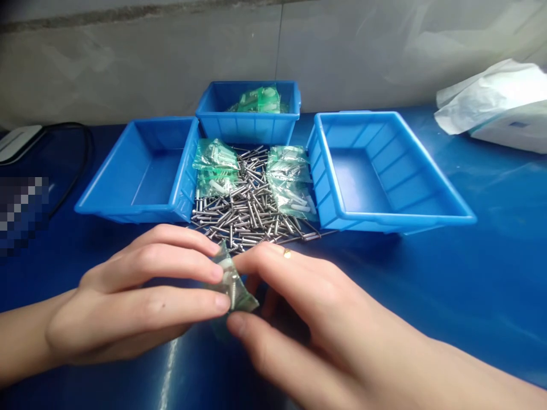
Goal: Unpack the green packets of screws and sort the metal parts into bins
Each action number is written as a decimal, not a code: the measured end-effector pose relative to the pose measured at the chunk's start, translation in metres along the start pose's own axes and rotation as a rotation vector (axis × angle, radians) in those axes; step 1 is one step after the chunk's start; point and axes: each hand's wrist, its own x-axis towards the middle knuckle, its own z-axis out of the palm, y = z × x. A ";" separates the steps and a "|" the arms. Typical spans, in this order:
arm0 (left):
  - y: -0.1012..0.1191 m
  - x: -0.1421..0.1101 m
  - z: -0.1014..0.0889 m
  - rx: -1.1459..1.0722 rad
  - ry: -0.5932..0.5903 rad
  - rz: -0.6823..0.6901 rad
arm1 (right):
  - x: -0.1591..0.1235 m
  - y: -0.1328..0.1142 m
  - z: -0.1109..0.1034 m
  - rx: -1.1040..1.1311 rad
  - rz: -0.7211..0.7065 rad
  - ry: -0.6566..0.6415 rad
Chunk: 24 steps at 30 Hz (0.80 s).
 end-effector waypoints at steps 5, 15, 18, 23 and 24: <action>0.000 -0.004 0.001 -0.004 0.057 -0.113 | -0.026 0.022 0.000 -0.161 0.015 0.094; 0.000 0.007 0.008 -0.344 0.123 -0.302 | -0.020 0.025 -0.004 -0.152 0.040 0.219; 0.001 0.007 0.006 -0.312 0.134 -0.313 | -0.011 0.023 -0.003 -0.212 -0.003 0.233; 0.003 0.006 0.008 -0.343 0.218 -0.339 | 0.002 0.016 -0.005 -0.265 -0.030 0.241; 0.003 0.006 0.009 -0.343 0.234 -0.334 | 0.005 0.014 -0.006 -0.271 -0.031 0.241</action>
